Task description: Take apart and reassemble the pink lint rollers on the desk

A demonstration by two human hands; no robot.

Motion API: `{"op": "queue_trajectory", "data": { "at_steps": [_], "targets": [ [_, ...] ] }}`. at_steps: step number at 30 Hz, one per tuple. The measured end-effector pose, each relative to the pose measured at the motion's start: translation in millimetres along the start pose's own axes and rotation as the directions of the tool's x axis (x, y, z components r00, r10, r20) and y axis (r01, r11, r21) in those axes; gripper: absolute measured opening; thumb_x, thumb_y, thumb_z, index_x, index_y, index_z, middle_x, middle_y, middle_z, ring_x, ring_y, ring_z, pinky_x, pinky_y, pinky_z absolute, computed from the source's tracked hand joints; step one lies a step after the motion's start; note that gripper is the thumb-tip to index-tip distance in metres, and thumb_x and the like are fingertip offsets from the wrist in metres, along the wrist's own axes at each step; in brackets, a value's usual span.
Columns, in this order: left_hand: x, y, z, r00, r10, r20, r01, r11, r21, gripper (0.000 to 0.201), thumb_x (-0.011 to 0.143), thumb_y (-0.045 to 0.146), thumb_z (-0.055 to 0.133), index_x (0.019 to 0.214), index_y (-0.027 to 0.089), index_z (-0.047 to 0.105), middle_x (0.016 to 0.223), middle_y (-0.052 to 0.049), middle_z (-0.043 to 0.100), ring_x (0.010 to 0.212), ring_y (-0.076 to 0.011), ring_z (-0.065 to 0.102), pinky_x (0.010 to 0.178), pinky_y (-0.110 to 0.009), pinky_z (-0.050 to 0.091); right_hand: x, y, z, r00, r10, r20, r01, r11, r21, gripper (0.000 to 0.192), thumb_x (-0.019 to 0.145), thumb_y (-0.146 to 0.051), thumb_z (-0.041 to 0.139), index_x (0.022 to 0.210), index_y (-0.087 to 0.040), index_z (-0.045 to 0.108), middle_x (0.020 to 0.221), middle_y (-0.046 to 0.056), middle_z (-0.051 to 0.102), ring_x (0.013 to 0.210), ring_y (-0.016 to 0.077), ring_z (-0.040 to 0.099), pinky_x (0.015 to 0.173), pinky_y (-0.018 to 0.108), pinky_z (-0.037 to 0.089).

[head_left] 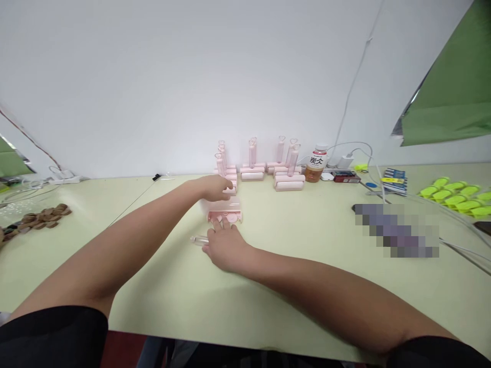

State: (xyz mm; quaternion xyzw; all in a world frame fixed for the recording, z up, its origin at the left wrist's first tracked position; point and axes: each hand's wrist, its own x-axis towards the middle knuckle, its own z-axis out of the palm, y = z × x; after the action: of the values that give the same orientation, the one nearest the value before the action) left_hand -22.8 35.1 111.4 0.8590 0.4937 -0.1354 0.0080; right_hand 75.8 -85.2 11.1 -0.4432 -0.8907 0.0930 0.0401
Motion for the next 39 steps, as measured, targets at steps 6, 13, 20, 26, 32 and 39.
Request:
{"op": "queue_trajectory", "data": {
  "at_steps": [6,13,20,26,32,39],
  "targets": [
    [-38,-35,-0.7,0.966,-0.258,-0.027,0.253,0.962,-0.105,0.065,0.075,0.056,0.056,0.133,0.028,0.051,0.133,-0.008,0.058,0.108,-0.0284,0.060,0.084,-0.033,0.046,-40,18,-17,0.985,-0.133,-0.109,0.130,0.991,-0.037,0.046,0.095,-0.041,0.041,0.119,-0.005,0.059,0.142,0.025,0.043,0.133,0.0430,0.034,0.100,0.053,0.035],
    [-47,-42,16.5,0.952,-0.301,-0.062,0.280,0.931,-0.233,0.044,0.071,0.034,0.062,0.114,0.025,0.062,0.111,-0.007,0.068,0.086,-0.0251,0.065,0.065,-0.028,0.045,-82,48,-36,0.995,-0.102,0.001,0.101,0.990,0.096,0.029,0.094,-0.042,0.042,0.090,-0.017,0.056,0.096,0.011,0.063,0.085,0.0255,0.057,0.074,0.038,0.042],
    [-39,-41,9.8,0.925,-0.368,-0.092,0.345,0.916,-0.204,0.055,0.070,0.038,0.066,0.123,0.025,0.057,0.124,-0.010,0.061,0.100,-0.0299,0.062,0.076,-0.033,0.047,-103,73,-43,1.000,0.010,0.012,-0.012,0.984,0.180,0.026,0.093,-0.043,0.043,0.085,-0.020,0.050,0.092,0.008,0.062,0.077,0.0216,0.054,0.063,0.030,0.034],
    [-72,58,15.1,0.841,-0.193,-0.506,0.061,0.962,-0.264,0.047,0.090,0.043,0.047,0.130,0.021,0.050,0.130,-0.010,0.056,0.112,-0.0269,0.056,0.091,-0.037,0.045,-103,98,-47,0.991,0.132,-0.016,-0.119,0.932,0.341,0.027,0.089,-0.047,0.051,0.084,-0.021,0.053,0.073,0.002,0.060,0.061,0.0161,0.051,0.053,0.026,0.029],
    [-84,125,56.1,0.892,0.161,-0.423,-0.295,0.915,-0.274,0.028,0.093,0.038,0.046,0.109,0.020,0.060,0.100,-0.007,0.066,0.090,-0.0239,0.061,0.075,-0.035,0.047,-103,114,-49,0.993,0.079,-0.088,-0.004,0.768,0.640,0.024,0.080,-0.041,0.065,0.085,-0.019,0.058,0.070,-0.003,0.052,0.063,0.0123,0.047,0.058,0.025,0.034],
    [-71,81,73.1,0.836,-0.023,-0.549,-0.331,0.775,-0.538,0.024,0.093,0.036,0.047,0.109,0.022,0.057,0.099,-0.004,0.064,0.087,-0.0178,0.059,0.076,-0.030,0.045,-96,132,-50,0.972,0.196,0.131,-0.170,0.198,0.965,0.050,0.086,-0.065,0.046,0.078,-0.017,0.057,0.064,-0.001,0.057,0.043,0.0078,0.041,0.039,0.022,0.032]
  ]
}}
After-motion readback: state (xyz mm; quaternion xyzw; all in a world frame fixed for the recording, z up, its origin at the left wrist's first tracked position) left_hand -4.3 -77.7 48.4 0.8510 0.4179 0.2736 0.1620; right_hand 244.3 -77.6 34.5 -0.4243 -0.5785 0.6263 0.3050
